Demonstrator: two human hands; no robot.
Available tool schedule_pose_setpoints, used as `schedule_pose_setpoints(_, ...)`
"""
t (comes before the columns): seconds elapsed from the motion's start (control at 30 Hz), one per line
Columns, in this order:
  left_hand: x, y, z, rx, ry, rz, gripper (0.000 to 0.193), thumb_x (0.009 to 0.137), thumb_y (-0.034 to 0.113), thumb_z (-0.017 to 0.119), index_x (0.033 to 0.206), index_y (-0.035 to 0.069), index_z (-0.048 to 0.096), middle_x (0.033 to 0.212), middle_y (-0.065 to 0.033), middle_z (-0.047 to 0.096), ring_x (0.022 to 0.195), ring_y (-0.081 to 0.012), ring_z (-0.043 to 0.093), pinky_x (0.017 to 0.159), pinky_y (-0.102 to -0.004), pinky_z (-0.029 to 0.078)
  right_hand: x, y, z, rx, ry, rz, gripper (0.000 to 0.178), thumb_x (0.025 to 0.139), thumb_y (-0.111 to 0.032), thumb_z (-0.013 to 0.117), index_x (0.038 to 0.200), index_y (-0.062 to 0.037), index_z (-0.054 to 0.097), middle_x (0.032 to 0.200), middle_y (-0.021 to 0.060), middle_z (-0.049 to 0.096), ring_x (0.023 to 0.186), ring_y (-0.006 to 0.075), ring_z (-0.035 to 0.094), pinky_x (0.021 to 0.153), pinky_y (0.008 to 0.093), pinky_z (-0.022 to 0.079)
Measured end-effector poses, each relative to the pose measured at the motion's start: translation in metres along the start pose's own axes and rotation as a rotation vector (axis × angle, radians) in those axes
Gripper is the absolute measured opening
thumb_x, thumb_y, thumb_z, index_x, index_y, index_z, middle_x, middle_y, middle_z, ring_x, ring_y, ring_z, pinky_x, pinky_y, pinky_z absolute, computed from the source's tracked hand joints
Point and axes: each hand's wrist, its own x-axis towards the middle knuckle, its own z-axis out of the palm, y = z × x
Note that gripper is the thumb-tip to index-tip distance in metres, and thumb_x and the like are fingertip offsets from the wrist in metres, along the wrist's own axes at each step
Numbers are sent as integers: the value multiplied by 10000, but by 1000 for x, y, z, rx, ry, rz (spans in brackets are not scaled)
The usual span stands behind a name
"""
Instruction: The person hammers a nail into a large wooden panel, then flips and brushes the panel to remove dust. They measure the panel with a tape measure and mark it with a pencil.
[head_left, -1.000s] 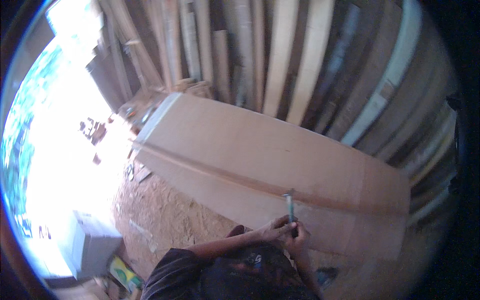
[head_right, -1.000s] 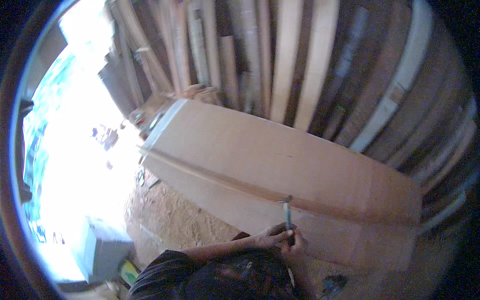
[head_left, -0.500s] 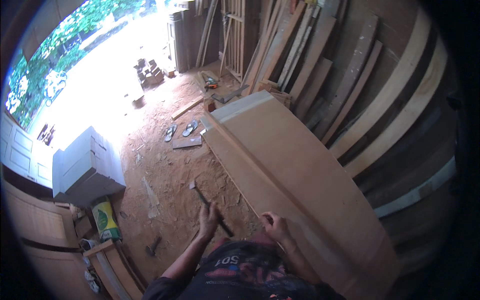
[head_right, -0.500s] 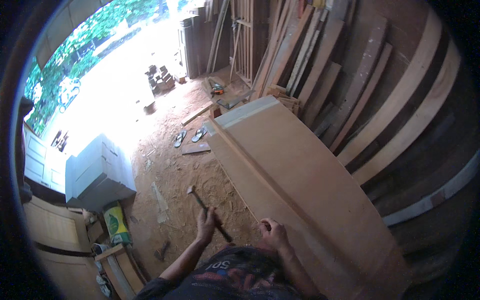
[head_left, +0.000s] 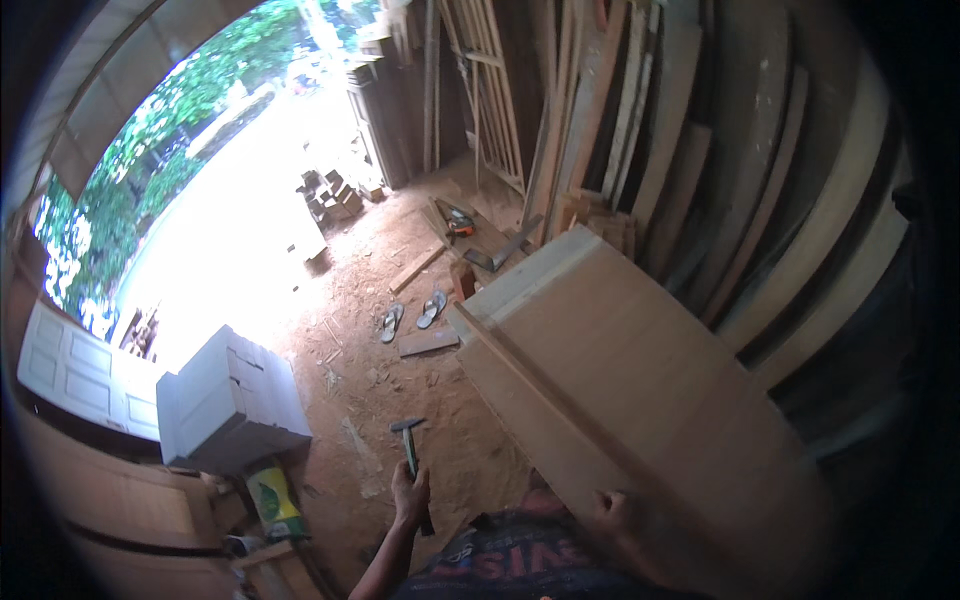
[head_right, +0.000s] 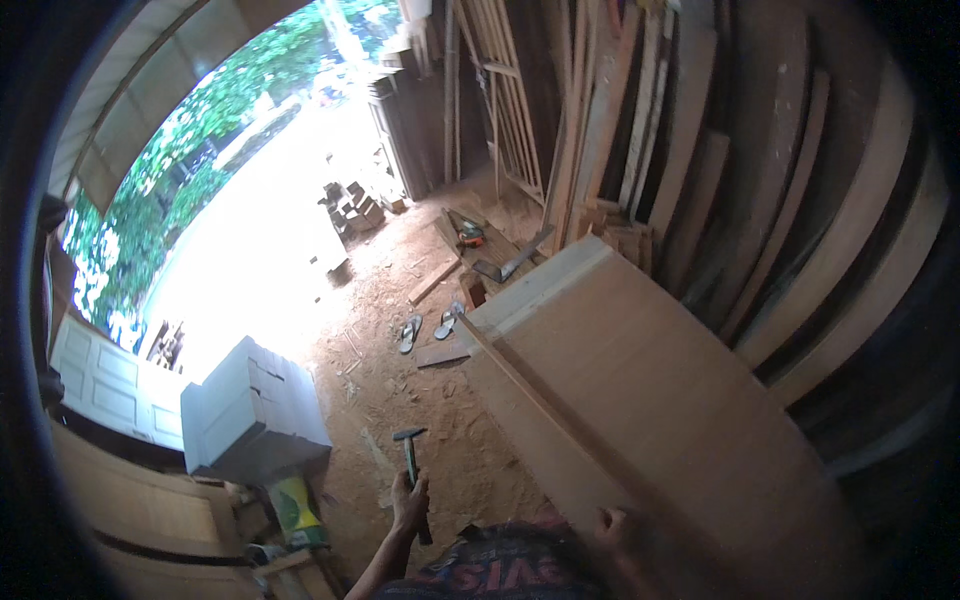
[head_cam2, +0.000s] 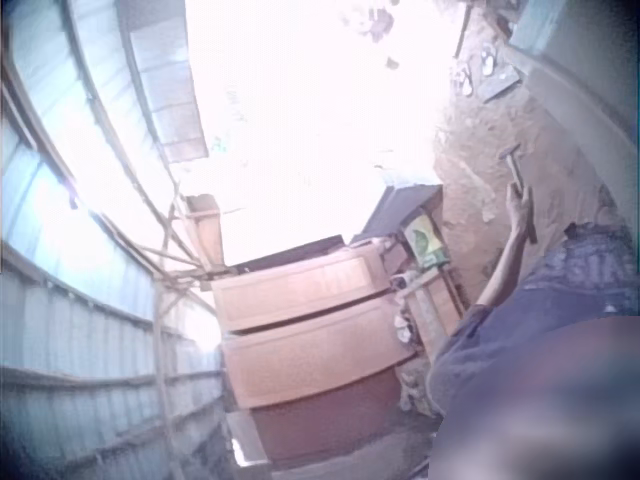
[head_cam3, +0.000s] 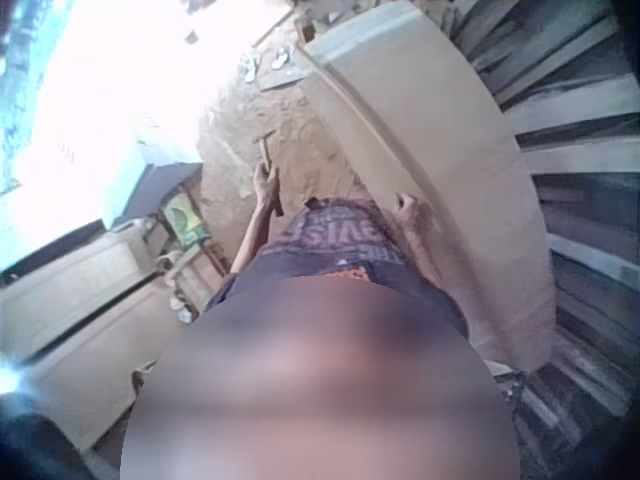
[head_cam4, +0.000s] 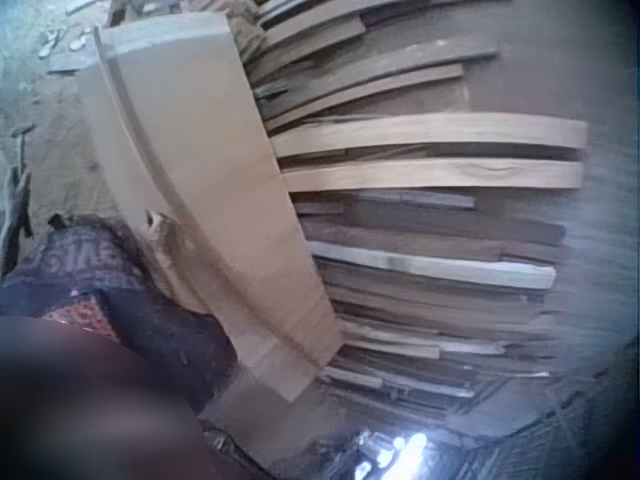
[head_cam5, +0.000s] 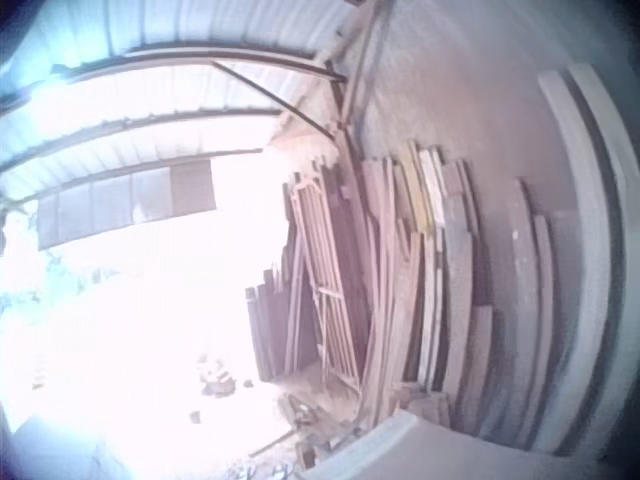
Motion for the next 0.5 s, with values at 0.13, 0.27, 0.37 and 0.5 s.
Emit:
schedule_pose_setpoints(0.13, 67, 54, -1, 29, -87, 25, 285, 911, 160, 695, 1123, -18, 628, 776, -56, 605, 617, -127, 581, 527, -322, 465, -3, -15, -14, -62, -118, 223, 368, 914, -350, 670, 812, -2, 730, 750, 217, 685, 698, 391, 683, 698, 482, 529)
schedule_pose_setpoints(0.27, 164, 110, 21, 189, -102, 187, 340, 904, 191, 704, 1161, -28, 660, 874, -76, 641, 784, -166, 613, 728, -331, 508, 6, -28, -22, -167, -246, 364, 304, 936, -323, 667, 925, -22, 708, 852, 202, 682, 781, 341, 691, 763, 462, 524)
schedule_pose_setpoints(0.37, 252, 154, 52, 142, -179, 359, 392, 882, 203, 723, 1188, -32, 658, 900, -91, 651, 835, -172, 606, 786, -349, 504, 6, -44, -23, -142, -110, 452, 309, 941, -334, 678, 1070, -53, 674, 1009, 210, 655, 919, 326, 656, 865, 456, 488)
schedule_pose_setpoints(0.5, 367, 213, 116, 284, -307, 548, 419, 864, 210, 737, 1199, -28, 652, 844, -103, 672, 785, -183, 634, 710, -358, 506, -4, -70, -23, -109, 21, 661, 410, 948, -348, 693, 1264, -94, 629, 1217, 221, 620, 1103, 306, 609, 1003, 448, 440)
